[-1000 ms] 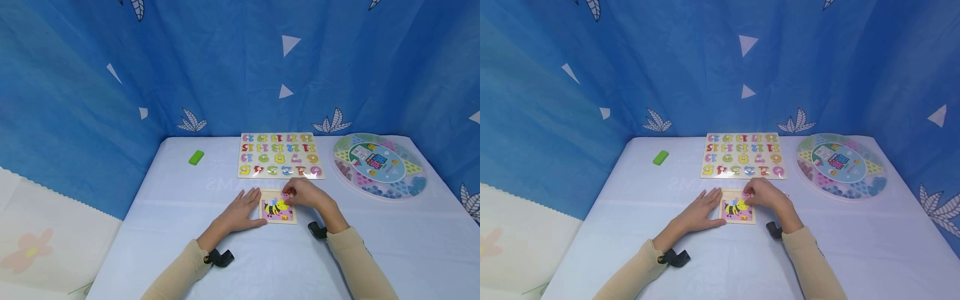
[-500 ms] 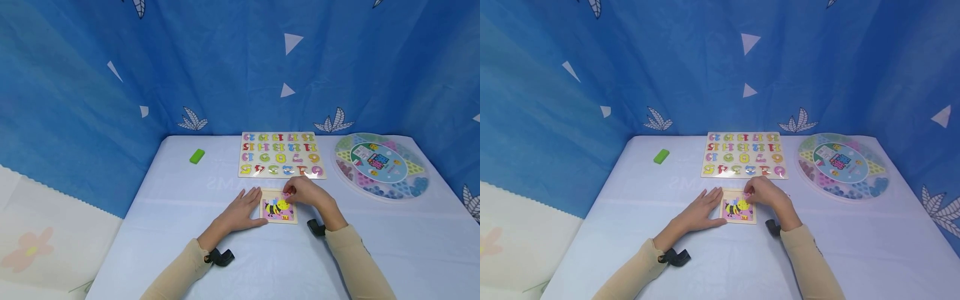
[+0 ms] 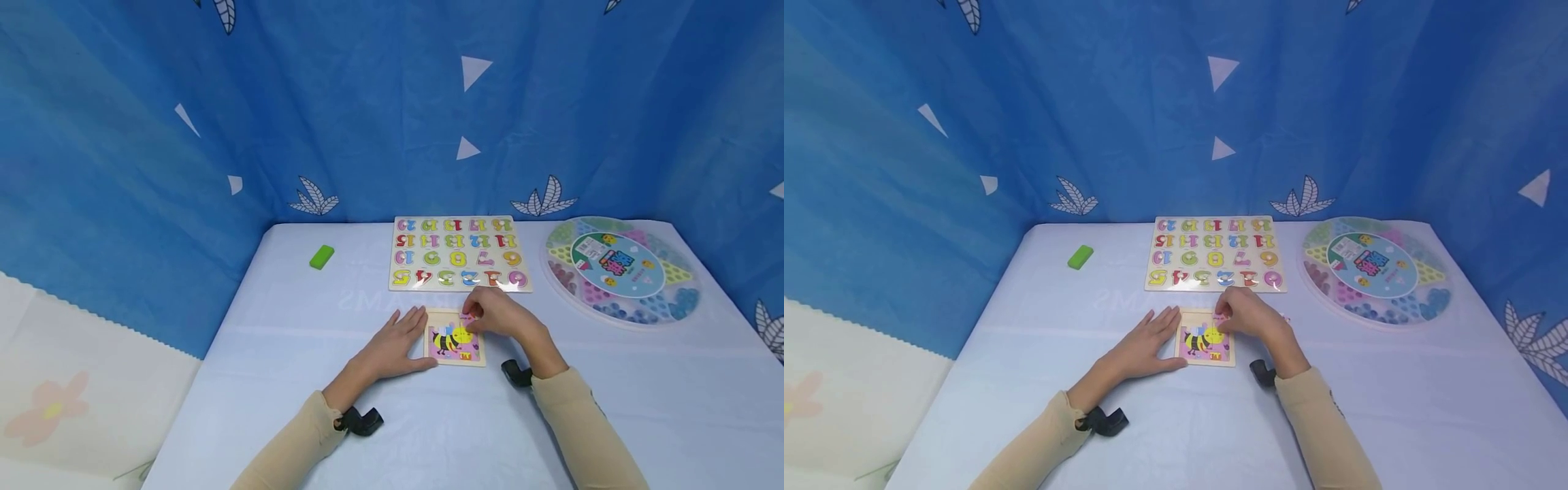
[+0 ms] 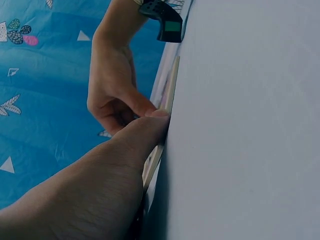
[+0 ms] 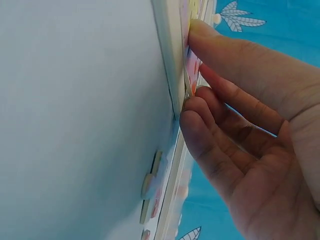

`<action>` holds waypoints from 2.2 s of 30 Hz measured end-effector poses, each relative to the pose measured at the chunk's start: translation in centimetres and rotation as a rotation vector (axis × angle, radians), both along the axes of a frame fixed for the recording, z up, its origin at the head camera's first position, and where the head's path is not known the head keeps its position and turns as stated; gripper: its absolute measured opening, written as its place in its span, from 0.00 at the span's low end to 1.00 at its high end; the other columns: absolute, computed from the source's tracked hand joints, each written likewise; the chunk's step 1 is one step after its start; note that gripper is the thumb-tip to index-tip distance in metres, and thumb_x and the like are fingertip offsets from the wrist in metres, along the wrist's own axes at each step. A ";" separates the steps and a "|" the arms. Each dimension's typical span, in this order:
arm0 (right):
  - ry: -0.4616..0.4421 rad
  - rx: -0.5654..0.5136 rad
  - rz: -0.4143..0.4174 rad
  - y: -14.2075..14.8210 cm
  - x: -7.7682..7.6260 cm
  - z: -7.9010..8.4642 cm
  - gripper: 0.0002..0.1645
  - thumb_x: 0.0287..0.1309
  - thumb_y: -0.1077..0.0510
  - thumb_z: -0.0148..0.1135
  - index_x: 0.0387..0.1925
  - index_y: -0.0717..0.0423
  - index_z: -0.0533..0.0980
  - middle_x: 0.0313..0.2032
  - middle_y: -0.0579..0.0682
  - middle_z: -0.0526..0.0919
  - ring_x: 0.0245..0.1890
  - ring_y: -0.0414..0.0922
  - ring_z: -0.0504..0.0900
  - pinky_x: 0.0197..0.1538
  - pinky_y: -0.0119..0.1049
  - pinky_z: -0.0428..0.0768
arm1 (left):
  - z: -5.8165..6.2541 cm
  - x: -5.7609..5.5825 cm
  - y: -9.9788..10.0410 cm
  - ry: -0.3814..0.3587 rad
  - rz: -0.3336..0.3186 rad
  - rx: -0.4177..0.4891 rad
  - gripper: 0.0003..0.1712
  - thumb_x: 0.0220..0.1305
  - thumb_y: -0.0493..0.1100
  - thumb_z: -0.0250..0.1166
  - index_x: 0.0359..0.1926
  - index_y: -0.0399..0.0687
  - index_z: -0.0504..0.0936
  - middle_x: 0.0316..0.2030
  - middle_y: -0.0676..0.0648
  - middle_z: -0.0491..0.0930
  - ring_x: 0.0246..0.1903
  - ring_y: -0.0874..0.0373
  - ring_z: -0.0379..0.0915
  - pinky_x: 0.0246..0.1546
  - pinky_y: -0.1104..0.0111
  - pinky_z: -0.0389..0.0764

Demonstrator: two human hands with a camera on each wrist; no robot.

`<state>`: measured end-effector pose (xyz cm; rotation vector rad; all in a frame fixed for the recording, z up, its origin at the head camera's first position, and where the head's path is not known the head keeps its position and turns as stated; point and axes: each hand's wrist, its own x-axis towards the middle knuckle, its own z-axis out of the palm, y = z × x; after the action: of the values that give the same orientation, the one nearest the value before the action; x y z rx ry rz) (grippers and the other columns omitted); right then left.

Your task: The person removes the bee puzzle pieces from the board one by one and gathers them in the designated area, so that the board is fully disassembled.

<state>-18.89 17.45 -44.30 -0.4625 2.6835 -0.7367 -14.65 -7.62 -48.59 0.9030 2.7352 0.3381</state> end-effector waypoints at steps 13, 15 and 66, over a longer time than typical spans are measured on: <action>-0.003 0.013 -0.005 -0.3 0.3 0.4 0.18 0.47 0.60 0.76 0.43 0.55 0.83 0.34 0.47 0.80 0.35 0.44 0.74 0.42 0.34 0.79 | 0.0 -0.1 -0.1 0.010 -0.006 0.000 0.55 0.62 0.75 0.50 0.77 0.47 0.46 0.78 0.50 0.43 0.78 0.57 0.36 0.78 0.56 0.42; -0.001 0.011 0.003 -0.2 0.4 0.6 0.19 0.47 0.61 0.76 0.44 0.56 0.83 0.35 0.48 0.81 0.35 0.44 0.74 0.43 0.34 0.80 | 0.0 -0.1 -0.1 0.012 -0.008 0.002 0.55 0.62 0.75 0.50 0.77 0.46 0.47 0.78 0.49 0.43 0.78 0.57 0.36 0.78 0.56 0.42; 0.022 -0.044 0.005 4.0 1.1 0.8 0.19 0.48 0.62 0.75 0.45 0.59 0.83 0.39 0.50 0.83 0.37 0.43 0.76 0.45 0.38 0.83 | 0.0 0.0 -0.1 0.016 -0.010 0.013 0.55 0.62 0.75 0.51 0.77 0.46 0.47 0.78 0.49 0.43 0.78 0.57 0.36 0.78 0.56 0.42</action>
<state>-17.84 21.42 -43.54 -0.4905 2.6903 -0.7954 -14.64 -7.71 -48.63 0.9258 2.7452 0.3481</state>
